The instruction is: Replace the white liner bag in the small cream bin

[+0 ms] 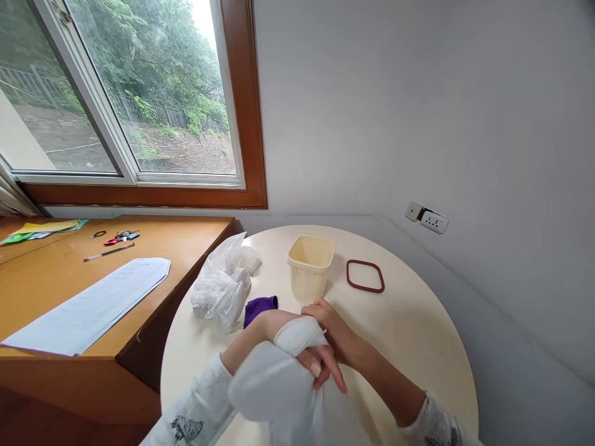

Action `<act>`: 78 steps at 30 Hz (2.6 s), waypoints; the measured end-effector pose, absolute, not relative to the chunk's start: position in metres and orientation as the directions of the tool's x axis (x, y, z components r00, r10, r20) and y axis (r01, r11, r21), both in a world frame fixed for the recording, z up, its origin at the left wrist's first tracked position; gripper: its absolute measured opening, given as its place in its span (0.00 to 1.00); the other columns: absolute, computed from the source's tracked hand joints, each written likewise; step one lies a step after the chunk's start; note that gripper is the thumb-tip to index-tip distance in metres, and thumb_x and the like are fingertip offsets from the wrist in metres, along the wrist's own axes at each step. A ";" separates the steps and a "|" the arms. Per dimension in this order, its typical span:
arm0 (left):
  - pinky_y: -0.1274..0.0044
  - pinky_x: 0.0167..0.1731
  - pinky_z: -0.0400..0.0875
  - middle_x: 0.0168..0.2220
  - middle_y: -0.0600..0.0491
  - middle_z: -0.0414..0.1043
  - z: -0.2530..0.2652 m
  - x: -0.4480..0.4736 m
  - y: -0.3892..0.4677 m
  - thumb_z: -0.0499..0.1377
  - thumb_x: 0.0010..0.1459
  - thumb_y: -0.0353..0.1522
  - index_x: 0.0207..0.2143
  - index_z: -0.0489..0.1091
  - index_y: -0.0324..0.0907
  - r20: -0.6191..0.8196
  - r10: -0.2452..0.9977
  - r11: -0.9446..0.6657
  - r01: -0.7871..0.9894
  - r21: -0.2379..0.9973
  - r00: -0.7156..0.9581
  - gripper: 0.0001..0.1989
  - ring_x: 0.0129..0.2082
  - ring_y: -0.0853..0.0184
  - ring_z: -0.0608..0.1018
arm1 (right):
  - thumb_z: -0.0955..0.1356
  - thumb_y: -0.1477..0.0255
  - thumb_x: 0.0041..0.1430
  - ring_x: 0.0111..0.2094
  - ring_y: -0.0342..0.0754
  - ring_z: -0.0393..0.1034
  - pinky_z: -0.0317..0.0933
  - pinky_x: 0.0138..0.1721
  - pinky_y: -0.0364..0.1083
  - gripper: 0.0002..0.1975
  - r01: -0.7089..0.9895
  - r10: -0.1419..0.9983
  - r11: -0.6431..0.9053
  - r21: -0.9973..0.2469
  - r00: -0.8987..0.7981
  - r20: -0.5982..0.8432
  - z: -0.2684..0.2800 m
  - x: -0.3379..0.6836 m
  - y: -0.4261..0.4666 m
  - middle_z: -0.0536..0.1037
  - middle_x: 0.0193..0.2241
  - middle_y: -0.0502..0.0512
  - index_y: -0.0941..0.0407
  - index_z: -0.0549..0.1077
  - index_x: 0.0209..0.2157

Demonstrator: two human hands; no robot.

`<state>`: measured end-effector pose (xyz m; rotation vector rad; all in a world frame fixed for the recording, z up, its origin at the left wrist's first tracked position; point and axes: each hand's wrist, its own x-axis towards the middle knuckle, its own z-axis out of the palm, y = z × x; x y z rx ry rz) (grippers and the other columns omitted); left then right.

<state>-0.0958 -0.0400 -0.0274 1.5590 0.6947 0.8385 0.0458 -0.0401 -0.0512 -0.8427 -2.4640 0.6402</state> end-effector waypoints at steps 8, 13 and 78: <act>0.74 0.35 0.66 0.28 0.51 0.69 -0.034 -0.088 -0.045 0.60 0.49 0.43 0.37 0.75 0.40 0.167 0.857 -0.247 0.105 0.963 0.488 0.18 0.33 0.63 0.72 | 0.61 0.83 0.46 0.24 0.41 0.60 0.46 0.32 0.45 0.08 0.746 0.799 0.584 -0.320 -0.459 0.387 -0.055 0.058 -0.028 0.69 0.21 0.48 0.57 0.63 0.19; 0.70 0.43 0.64 0.37 0.49 0.63 -0.054 -0.084 -0.047 0.61 0.48 0.39 0.44 0.72 0.42 0.270 0.936 -0.316 0.201 0.927 0.226 0.20 0.38 0.63 0.68 | 0.63 0.82 0.48 0.28 0.46 0.63 0.46 0.35 0.47 0.07 0.828 0.759 0.530 -0.182 -0.368 0.538 -0.060 0.064 -0.024 0.72 0.24 0.52 0.57 0.68 0.25; 0.69 0.53 0.58 0.45 0.47 0.57 -0.030 -0.100 -0.053 0.58 0.52 0.42 0.25 0.71 0.40 0.238 0.900 -0.323 0.196 0.926 0.364 0.13 0.52 0.59 0.61 | 0.62 0.71 0.50 0.21 0.40 0.54 0.51 0.22 0.40 0.07 0.433 0.940 0.312 -0.846 -0.271 0.208 -0.038 0.085 -0.036 0.61 0.17 0.45 0.56 0.69 0.24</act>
